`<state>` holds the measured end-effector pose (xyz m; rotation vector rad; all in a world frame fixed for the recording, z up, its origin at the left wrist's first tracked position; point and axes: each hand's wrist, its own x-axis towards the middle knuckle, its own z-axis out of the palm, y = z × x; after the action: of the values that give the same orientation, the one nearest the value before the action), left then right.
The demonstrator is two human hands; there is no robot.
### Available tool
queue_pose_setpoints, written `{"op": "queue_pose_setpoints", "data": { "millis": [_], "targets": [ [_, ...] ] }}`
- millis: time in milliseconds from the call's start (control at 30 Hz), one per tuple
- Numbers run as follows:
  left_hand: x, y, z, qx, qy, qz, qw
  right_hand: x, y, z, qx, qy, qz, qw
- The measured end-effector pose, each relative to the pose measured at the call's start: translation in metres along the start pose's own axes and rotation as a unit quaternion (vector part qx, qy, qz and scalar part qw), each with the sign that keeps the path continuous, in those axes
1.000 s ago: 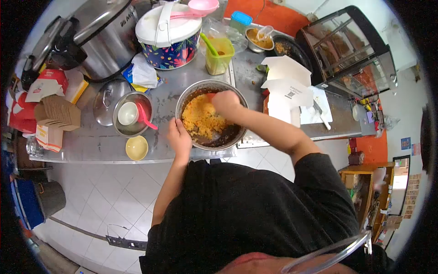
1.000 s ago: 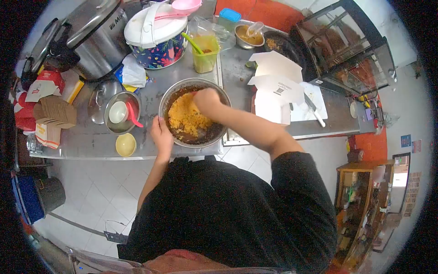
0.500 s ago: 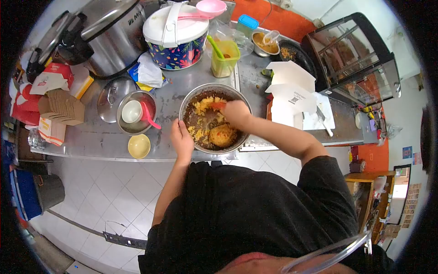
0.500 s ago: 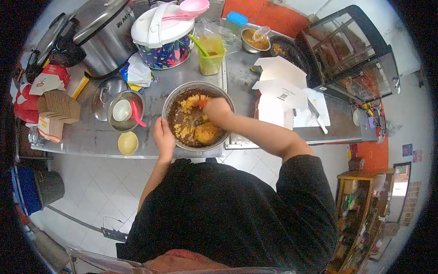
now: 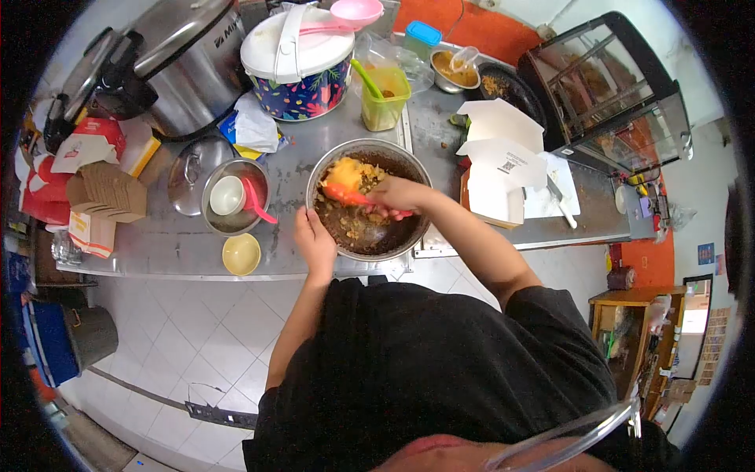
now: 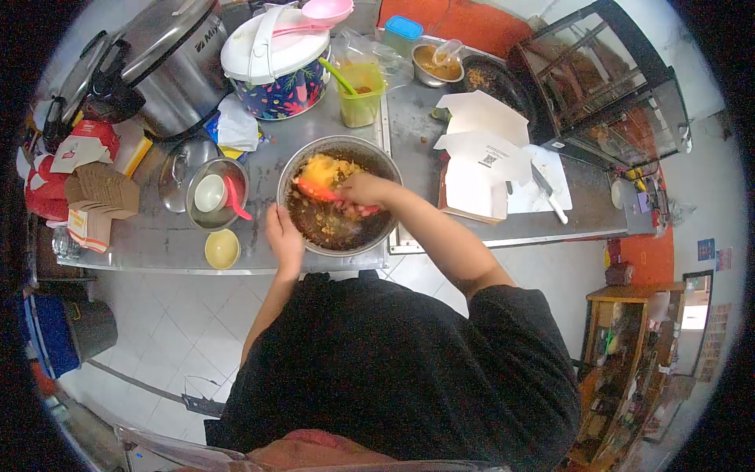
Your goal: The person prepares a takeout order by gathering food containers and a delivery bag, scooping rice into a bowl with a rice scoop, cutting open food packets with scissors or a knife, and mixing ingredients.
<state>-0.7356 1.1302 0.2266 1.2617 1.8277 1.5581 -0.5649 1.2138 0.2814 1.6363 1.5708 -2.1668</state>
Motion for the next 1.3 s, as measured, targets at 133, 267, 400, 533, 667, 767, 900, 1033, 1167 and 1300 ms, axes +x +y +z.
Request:
{"op": "queue_pose_setpoints", "data": {
  "millis": [133,267,400,533,667,767,900,1033,1167,1300],
  "targets": [
    [0.000,-0.003,0.001,-0.016,-0.013,-0.002,1.000,-0.019,-0.018,0.004,-0.368,0.220,-0.131,0.894],
    [0.001,-0.003,0.001,-0.009,-0.030,-0.009,0.999,0.024,0.014,0.046,-0.602,0.221,-0.066,0.765],
    [0.000,-0.012,0.003,-0.009,-0.007,0.019,1.000,-0.032,-0.044,0.024,-0.665,0.112,0.026,0.738],
    [0.000,-0.001,0.000,-0.021,-0.015,-0.021,0.999,-0.010,-0.020,0.006,-0.674,0.296,0.051,0.675],
    [0.000,-0.020,0.005,0.003,-0.027,-0.013,1.000,0.016,-0.005,0.035,-0.660,0.239,-0.103,0.704],
    [0.000,-0.020,0.007,0.002,-0.005,-0.019,1.000,-0.006,-0.007,0.069,-0.609,0.179,-0.136,0.761],
    [-0.001,-0.015,0.010,-0.020,0.004,-0.042,0.999,-0.037,-0.003,0.063,-0.534,0.093,-0.093,0.835],
    [0.002,-0.013,0.004,0.046,0.041,0.085,0.994,-0.033,0.029,0.017,-0.476,0.064,-0.162,0.862],
    [-0.006,-0.003,-0.025,0.105,0.090,0.128,0.982,-0.060,0.015,0.001,-0.367,0.055,-0.160,0.915],
    [-0.015,-0.051,-0.082,0.180,0.197,0.236,0.935,-0.076,0.016,-0.015,-0.185,0.055,-0.070,0.979]
  ]
}}
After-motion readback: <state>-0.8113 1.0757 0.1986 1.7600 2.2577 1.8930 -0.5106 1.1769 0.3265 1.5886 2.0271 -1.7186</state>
